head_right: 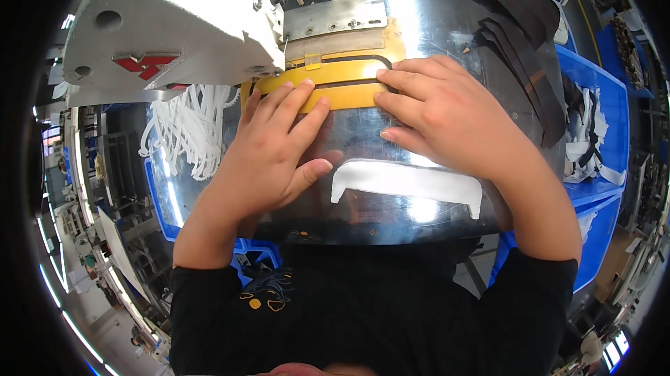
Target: The recorder is sewing leather shoe components using an industrial sewing machine at a factory workstation.
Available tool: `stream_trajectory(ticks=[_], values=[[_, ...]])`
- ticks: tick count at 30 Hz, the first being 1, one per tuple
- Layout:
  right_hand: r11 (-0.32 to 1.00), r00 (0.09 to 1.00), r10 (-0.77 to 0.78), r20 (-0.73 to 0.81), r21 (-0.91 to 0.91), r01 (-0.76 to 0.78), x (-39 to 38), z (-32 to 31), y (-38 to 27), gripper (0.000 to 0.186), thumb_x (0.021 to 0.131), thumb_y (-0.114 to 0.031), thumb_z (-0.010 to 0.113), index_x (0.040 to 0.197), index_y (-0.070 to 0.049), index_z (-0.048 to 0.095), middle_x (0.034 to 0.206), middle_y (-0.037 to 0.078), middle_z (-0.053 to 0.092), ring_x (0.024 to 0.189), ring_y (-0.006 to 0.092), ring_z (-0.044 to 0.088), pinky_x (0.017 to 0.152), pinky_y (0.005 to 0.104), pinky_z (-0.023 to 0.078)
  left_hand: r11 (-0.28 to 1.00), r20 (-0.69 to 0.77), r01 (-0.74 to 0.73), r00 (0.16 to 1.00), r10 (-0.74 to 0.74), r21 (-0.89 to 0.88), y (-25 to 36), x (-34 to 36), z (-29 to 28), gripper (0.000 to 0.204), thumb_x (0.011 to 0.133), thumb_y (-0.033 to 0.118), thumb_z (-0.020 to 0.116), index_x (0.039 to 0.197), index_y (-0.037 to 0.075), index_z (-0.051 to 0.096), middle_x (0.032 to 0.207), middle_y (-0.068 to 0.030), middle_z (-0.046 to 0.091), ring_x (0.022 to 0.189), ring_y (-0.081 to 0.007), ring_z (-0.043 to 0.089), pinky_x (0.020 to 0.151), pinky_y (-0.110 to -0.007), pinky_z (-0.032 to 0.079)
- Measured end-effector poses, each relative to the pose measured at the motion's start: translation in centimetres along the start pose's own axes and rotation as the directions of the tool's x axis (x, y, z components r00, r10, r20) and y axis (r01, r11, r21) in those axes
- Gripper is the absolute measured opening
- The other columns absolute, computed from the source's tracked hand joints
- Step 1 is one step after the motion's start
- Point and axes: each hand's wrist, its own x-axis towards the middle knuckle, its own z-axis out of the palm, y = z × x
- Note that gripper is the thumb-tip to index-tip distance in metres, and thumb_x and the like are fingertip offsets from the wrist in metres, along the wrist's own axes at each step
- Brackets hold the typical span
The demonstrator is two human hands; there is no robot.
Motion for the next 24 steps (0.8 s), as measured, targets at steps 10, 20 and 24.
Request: stream_trajectory(ticks=[10, 20, 24], values=[[1.0, 0.998, -0.027, -0.062, -0.004, 0.027, -0.2, -0.3, 0.1, 0.034, 0.084, -0.022, 0.084, 0.11, -0.003, 0.073, 0.125, 0.014, 0.071, 0.121, 0.032, 0.066, 0.104, 0.0453, 0.05, 0.999, 0.005, -0.034, 0.999, 0.034, 0.024, 1.6, 1.2, 0.0, 0.073, 0.1, 0.054, 0.062, 0.148, 0.0, 0.056, 0.154, -0.0279, 0.05, 0.142, -0.0467, 0.046, 0.119, -0.069, 0.031], [0.999, 0.999, 0.022, -0.029, -0.023, -0.022, -0.4, -1.0, 0.0, 0.035, 0.084, -0.023, 0.083, 0.113, -0.006, 0.072, 0.118, 0.012, 0.071, 0.112, 0.0313, 0.067, 0.1, 0.0442, 0.052, 0.998, -0.073, -0.06, 0.996, 0.057, -0.031, 3.6, 3.4, 0.6, 0.073, 0.099, 0.057, 0.062, 0.143, -0.002, 0.058, 0.151, -0.0304, 0.051, 0.139, -0.0466, 0.048, 0.113, -0.071, 0.036], [0.993, 0.999, 0.043, -0.013, -0.109, -0.044, -0.5, -1.5, 0.3, 0.033, 0.085, -0.023, 0.082, 0.113, -0.008, 0.074, 0.116, 0.011, 0.071, 0.105, 0.0308, 0.069, 0.096, 0.0447, 0.052, 0.997, -0.111, -0.075, 0.991, 0.073, -0.011, 4.2, 4.7, 1.1, 0.071, 0.099, 0.057, 0.062, 0.139, -0.003, 0.059, 0.15, -0.0303, 0.052, 0.137, -0.045, 0.05, 0.111, -0.07, 0.038]])
